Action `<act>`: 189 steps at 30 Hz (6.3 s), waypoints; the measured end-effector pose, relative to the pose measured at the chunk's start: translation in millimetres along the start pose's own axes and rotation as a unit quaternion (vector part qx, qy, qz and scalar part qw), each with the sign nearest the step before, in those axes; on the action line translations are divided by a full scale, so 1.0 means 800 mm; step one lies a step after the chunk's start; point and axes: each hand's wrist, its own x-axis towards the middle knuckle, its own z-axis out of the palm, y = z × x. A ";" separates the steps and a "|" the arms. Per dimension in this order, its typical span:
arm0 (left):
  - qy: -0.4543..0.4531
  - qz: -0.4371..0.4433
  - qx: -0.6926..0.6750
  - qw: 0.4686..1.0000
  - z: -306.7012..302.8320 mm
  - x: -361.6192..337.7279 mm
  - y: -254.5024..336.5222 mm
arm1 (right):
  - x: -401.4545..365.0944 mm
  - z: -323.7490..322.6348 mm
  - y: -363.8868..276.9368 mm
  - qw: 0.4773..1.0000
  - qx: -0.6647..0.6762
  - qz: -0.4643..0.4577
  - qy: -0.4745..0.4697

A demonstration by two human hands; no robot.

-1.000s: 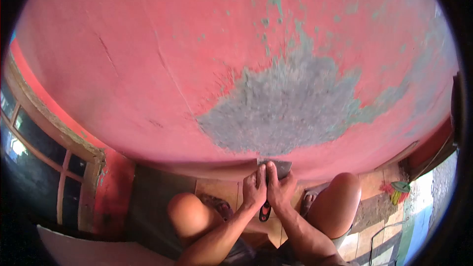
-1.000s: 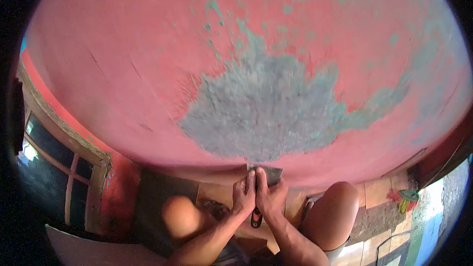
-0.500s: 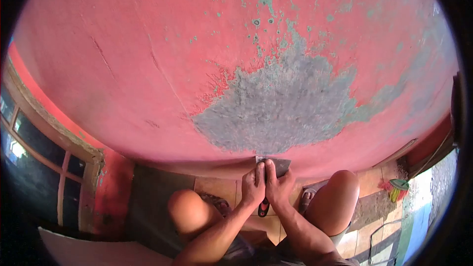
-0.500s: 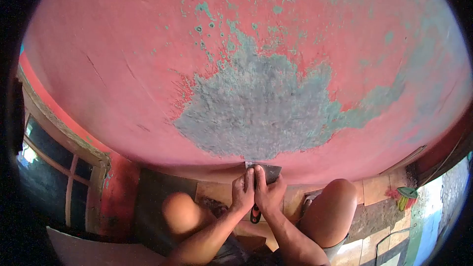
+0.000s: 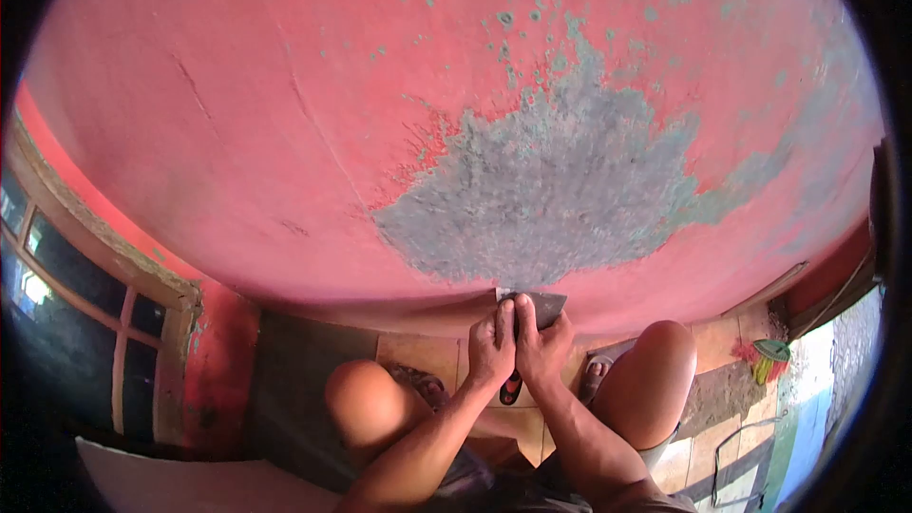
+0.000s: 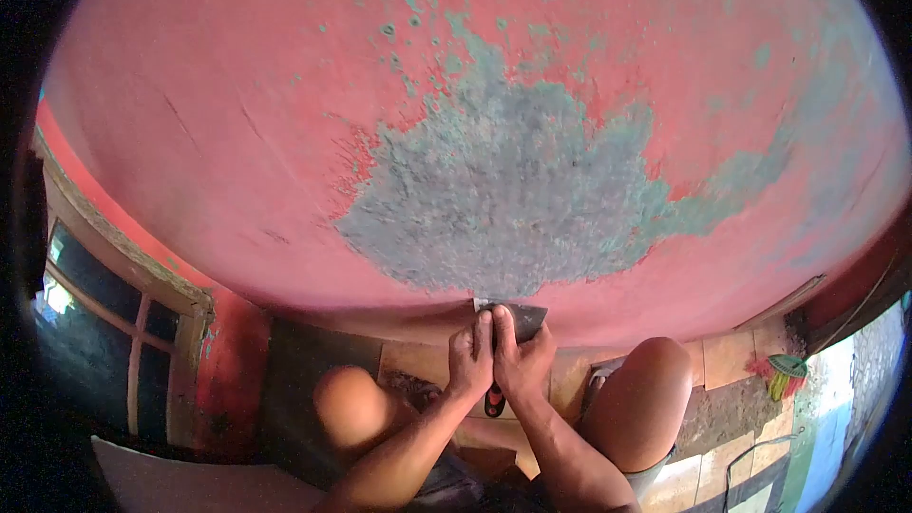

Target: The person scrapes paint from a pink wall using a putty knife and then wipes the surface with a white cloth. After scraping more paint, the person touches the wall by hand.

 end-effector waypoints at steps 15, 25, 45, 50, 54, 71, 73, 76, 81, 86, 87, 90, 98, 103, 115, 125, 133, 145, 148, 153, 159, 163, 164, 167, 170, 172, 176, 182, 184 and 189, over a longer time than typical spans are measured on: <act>-0.012 -0.011 0.011 1.000 -0.008 0.008 0.015 | -0.005 0.003 -0.023 0.999 0.030 -0.010 0.013; 0.002 -0.015 0.008 1.000 -0.004 0.002 0.009 | -0.005 -0.002 -0.024 1.000 0.011 0.004 -0.004; 0.000 -0.028 0.025 0.999 -0.005 0.007 0.005 | 0.000 0.001 -0.013 0.999 0.049 -0.006 -0.009; 0.005 -0.009 0.036 0.999 -0.004 0.002 -0.007 | -0.003 0.000 -0.008 0.999 0.031 -0.017 -0.003; 0.013 -0.027 0.026 0.999 -0.005 0.003 0.009 | 0.000 0.001 -0.014 1.000 0.023 0.002 -0.007; -0.008 -0.046 0.040 0.998 -0.008 0.003 0.001 | -0.003 0.001 -0.021 1.000 0.005 -0.012 0.000; 0.004 -0.013 0.037 0.999 -0.008 0.004 0.001 | -0.005 0.004 -0.021 0.999 0.023 -0.033 0.012; -0.003 -0.015 0.054 0.998 -0.010 0.009 0.005 | -0.004 0.004 -0.021 0.998 0.060 -0.005 0.003; 0.006 0.005 0.049 0.999 -0.009 0.004 0.000 | -0.005 0.004 -0.013 0.999 0.043 -0.024 0.001; 0.002 -0.017 0.017 1.000 -0.007 0.004 -0.001 | -0.001 0.003 -0.037 0.999 0.044 -0.008 0.016; 0.005 -0.011 0.004 1.000 -0.005 0.007 -0.005 | -0.001 0.003 -0.024 0.999 0.036 -0.019 0.013; 0.012 -0.012 0.024 1.000 0.000 0.002 -0.002 | -0.003 0.002 -0.006 0.999 0.020 -0.036 0.008; 0.000 0.000 0.017 1.000 0.000 -0.001 -0.022 | -0.002 0.003 0.000 0.998 0.011 -0.051 0.019; 0.005 -0.040 -0.001 0.999 -0.002 0.004 0.009 | 0.002 0.002 -0.021 0.999 0.040 -0.015 0.011; 0.013 -0.011 0.023 1.000 -0.006 0.003 -0.002 | -0.002 0.005 -0.008 1.000 0.026 -0.012 0.002; -0.016 -0.036 0.049 0.998 -0.013 0.005 0.008 | -0.004 0.009 -0.014 0.997 0.067 -0.029 0.011; -0.012 -0.034 0.015 0.999 -0.008 0.007 0.000 | -0.006 0.009 -0.012 0.997 0.055 -0.040 0.044; 0.006 -0.018 -0.040 0.999 -0.006 0.012 0.019 | 0.001 0.003 -0.026 0.999 0.047 -0.016 0.012; -0.001 -0.045 -0.004 0.999 -0.008 0.005 -0.006 | -0.005 0.004 -0.012 0.998 0.062 -0.009 0.009; -0.005 -0.059 0.009 0.998 -0.006 0.008 -0.003 | -0.005 0.002 -0.021 0.999 0.052 -0.008 0.008; 0.000 -0.053 -0.026 0.998 -0.008 0.009 0.014 | -0.002 0.006 -0.029 0.997 0.072 -0.025 0.022; -0.010 -0.056 -0.023 0.998 -0.006 0.005 -0.001 | -0.002 0.005 -0.011 0.999 0.039 -0.026 0.021; -0.006 -0.053 -0.024 0.998 -0.006 0.005 -0.003 | -0.004 0.005 -0.004 0.998 0.049 -0.026 0.017; -0.004 -0.048 -0.030 0.998 -0.008 0.010 0.012 | 0.002 0.007 -0.021 0.998 0.064 -0.024 0.014; -0.002 -0.043 -0.018 0.999 -0.006 0.010 0.003 | -0.004 0.005 -0.014 0.999 0.041 -0.027 0.021; -0.019 -0.059 0.003 0.998 -0.009 0.008 -0.008 | -0.003 0.006 -0.016 0.998 0.045 -0.027 0.016; -0.007 -0.038 -0.011 0.999 -0.013 0.015 0.036 | 0.000 0.008 -0.034 0.996 0.082 -0.012 0.015; -0.019 -0.046 -0.006 0.999 -0.010 0.004 -0.012 | -0.003 0.006 -0.016 0.999 0.037 -0.032 0.021; -0.016 -0.047 -0.026 0.998 -0.011 0.011 0.014 | -0.002 0.006 -0.022 0.998 0.052 -0.021 0.016; -0.014 -0.071 -0.019 0.997 -0.009 0.005 -0.003 | -0.005 0.005 -0.017 0.999 0.000 -0.045 0.030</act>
